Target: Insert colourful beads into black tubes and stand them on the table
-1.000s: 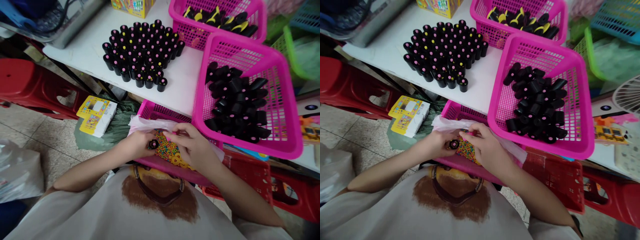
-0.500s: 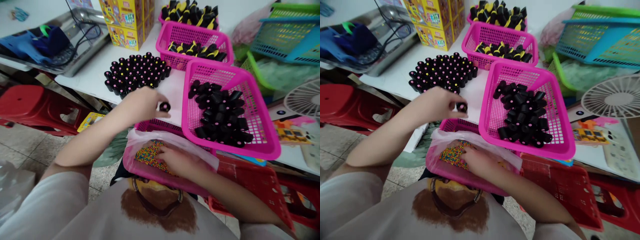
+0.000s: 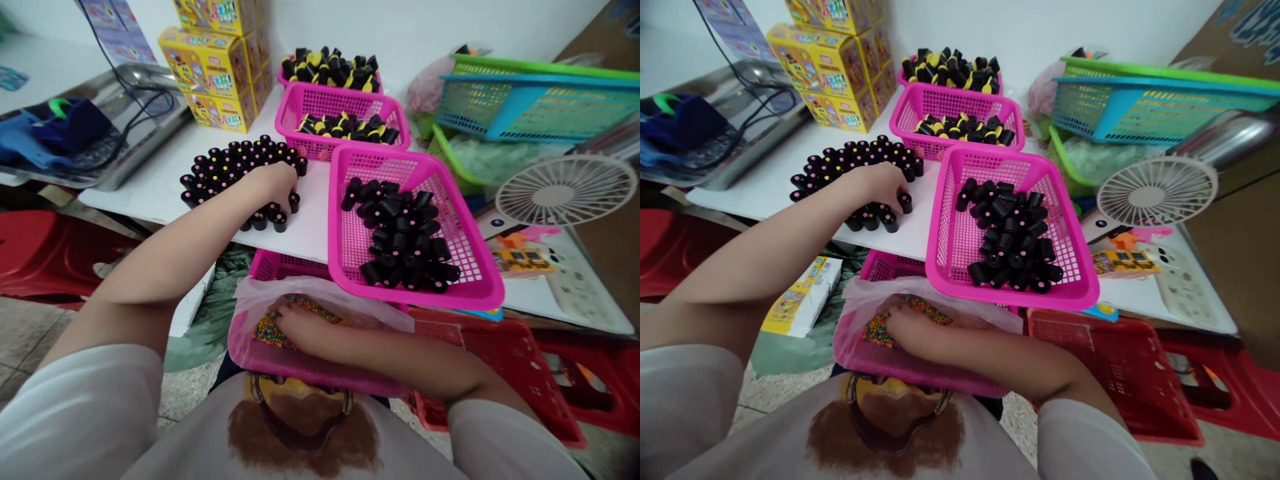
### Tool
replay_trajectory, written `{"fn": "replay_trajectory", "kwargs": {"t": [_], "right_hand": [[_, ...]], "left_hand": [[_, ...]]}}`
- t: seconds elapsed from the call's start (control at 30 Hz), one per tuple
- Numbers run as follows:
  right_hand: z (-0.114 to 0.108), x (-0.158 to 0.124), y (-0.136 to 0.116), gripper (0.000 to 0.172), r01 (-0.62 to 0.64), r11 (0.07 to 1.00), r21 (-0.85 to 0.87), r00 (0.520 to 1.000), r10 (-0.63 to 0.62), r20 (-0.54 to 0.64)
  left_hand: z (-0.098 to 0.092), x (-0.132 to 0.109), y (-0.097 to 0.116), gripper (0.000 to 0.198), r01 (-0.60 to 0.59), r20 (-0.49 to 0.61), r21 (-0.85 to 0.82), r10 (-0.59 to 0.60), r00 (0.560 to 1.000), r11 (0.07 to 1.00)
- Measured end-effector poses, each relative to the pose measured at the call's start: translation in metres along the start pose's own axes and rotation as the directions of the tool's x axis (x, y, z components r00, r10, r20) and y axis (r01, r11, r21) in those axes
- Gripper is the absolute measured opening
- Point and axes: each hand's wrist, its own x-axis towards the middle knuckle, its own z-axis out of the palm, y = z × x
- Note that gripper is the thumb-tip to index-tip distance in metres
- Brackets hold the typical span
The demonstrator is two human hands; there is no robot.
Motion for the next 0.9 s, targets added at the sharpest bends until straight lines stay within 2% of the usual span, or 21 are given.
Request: {"fn": "replay_trajectory", "kwargs": {"t": [0.07,0.1,0.17,0.27,0.33,0.43,0.5,0.6,0.73,0.83,0.9], "right_hand": [[0.004,0.009,-0.006,0.017,0.002,0.999,-0.035,0.999,-0.001,0.038],[0.005,0.014,-0.01,0.016,0.002,0.999,-0.055,0.998,0.001,0.058],[0.004,0.021,-0.017,0.016,0.029,0.997,-0.066,0.995,-0.022,0.095],[0.001,0.027,-0.02,0.023,0.104,0.994,-0.028,0.989,-0.1,0.113],[0.001,0.028,-0.016,0.028,0.157,0.988,-0.009,0.984,-0.156,0.083],[0.002,0.029,-0.009,0.026,0.206,0.979,-0.006,0.978,-0.206,0.033],[0.004,0.029,-0.005,0.026,0.199,0.98,0.026,0.98,-0.199,0.019],[0.005,0.027,-0.003,0.035,0.157,0.984,0.088,0.987,-0.159,0.011],[0.005,0.025,0.002,0.036,0.121,0.972,0.201,0.992,-0.127,0.018],[0.004,0.021,0.008,0.032,0.111,0.937,0.332,0.992,-0.123,0.015],[0.003,0.015,0.011,0.032,0.086,0.899,0.429,0.996,-0.094,-0.002]], "left_hand": [[-0.01,-0.002,0.0,0.051,0.019,-0.005,-0.02,-0.02,1.0,1.0],[-0.017,-0.003,0.001,0.051,0.023,-0.049,-0.04,-0.025,0.998,0.999],[-0.03,-0.004,0.012,0.046,-0.005,-0.201,-0.106,-0.016,0.979,0.994],[-0.04,0.002,0.048,0.039,-0.133,-0.398,-0.166,0.057,0.915,0.977],[-0.036,0.012,0.079,0.038,-0.188,-0.414,-0.131,0.119,0.902,0.973],[-0.022,0.028,0.114,0.045,-0.183,-0.362,-0.073,0.145,0.921,0.98],[-0.014,0.033,0.125,0.043,-0.158,-0.365,-0.083,0.117,0.924,0.984],[-0.012,0.029,0.126,0.037,-0.187,-0.405,-0.151,0.111,0.907,0.971],[-0.026,-0.004,0.117,0.036,-0.319,-0.486,-0.221,0.179,0.855,0.922],[-0.027,-0.055,0.104,0.034,-0.406,-0.558,-0.284,0.194,0.806,0.868],[-0.011,-0.099,0.089,0.033,-0.475,-0.63,-0.339,0.179,0.756,0.812]]}}
